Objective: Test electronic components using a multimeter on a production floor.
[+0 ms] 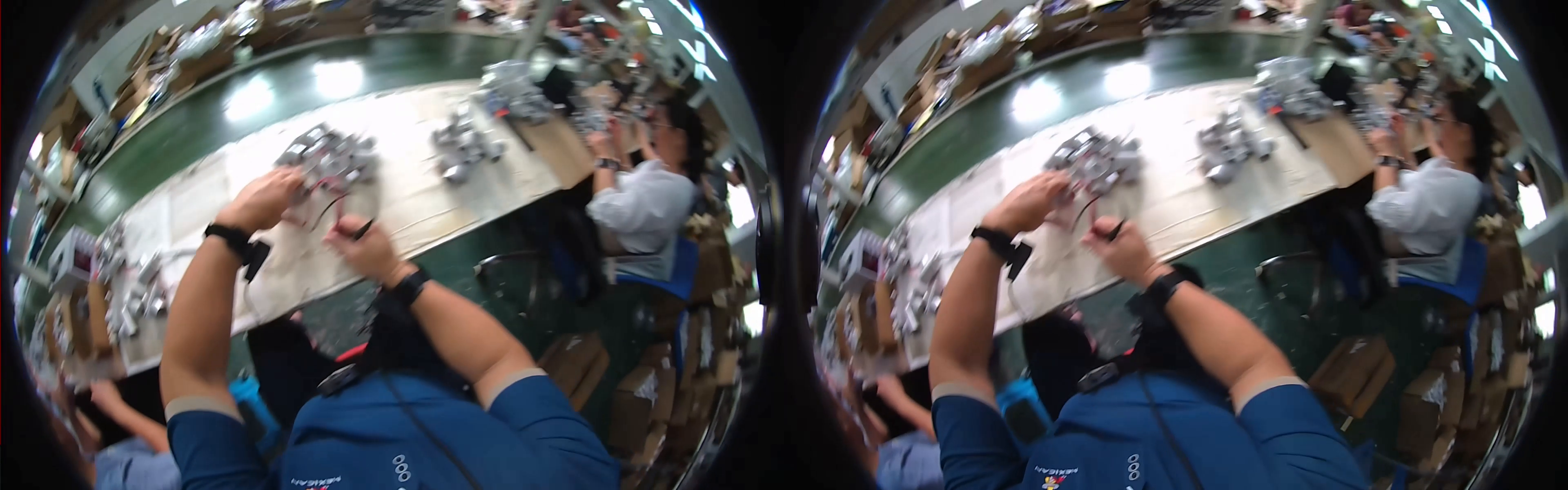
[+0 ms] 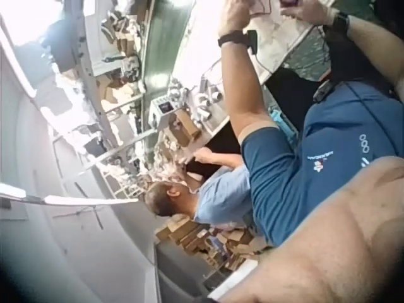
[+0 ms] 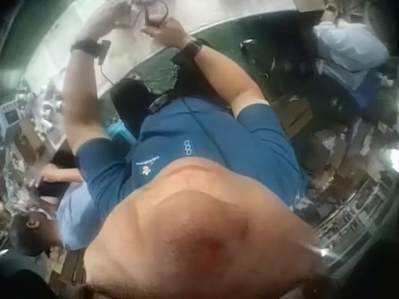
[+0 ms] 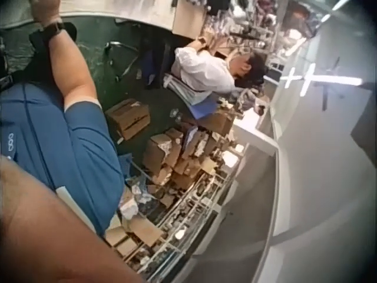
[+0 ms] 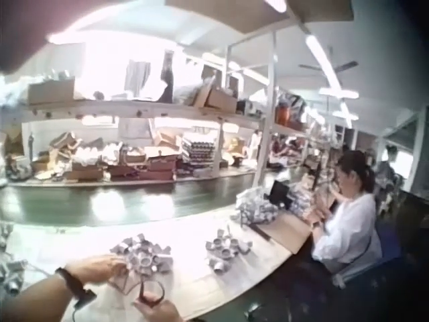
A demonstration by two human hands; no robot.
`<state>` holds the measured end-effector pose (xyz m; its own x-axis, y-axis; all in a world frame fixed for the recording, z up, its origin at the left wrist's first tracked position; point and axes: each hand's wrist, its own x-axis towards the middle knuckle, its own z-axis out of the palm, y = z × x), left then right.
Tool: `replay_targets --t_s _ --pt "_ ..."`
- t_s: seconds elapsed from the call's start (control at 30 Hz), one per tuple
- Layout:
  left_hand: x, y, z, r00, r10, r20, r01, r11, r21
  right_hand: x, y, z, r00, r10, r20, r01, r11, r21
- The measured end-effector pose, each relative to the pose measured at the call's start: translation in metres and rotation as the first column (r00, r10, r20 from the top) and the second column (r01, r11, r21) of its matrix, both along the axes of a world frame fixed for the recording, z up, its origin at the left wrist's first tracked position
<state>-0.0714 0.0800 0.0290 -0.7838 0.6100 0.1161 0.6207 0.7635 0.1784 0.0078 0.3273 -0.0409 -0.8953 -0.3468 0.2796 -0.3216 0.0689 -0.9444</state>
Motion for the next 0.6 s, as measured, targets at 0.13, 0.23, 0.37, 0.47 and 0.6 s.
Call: replay_targets --t_s 0.13,0.23,0.37,0.47,0.6 --pt "0.007 0.002 0.005 0.999 0.043 0.024 -0.041 0.996 -0.078 0.019 -0.005 0.02 1.0 0.016 0.018 -0.016 1.0 -0.003" --pt "0.015 0.023 0.028 0.985 0.164 0.047 -0.157 0.98 -0.123 0.015 0.006 0.027 1.0 0.008 0.006 -0.008 1.0 0.006" --pt "0.025 0.004 0.008 0.882 0.295 0.368 -0.38 0.907 0.182 0.017 0.007 0.026 0.998 -0.006 0.061 0.004 1.0 0.029" --pt "0.016 -0.018 -0.027 0.88 0.426 0.212 -0.475 0.755 0.453 0.012 0.005 0.018 0.999 -0.044 -0.032 0.045 0.998 0.041" --pt "0.07 -0.03 -0.032 0.793 0.492 0.36 -0.516 0.227 0.826 0.012 0.001 0.013 0.998 -0.023 -0.053 0.026 0.998 0.056"
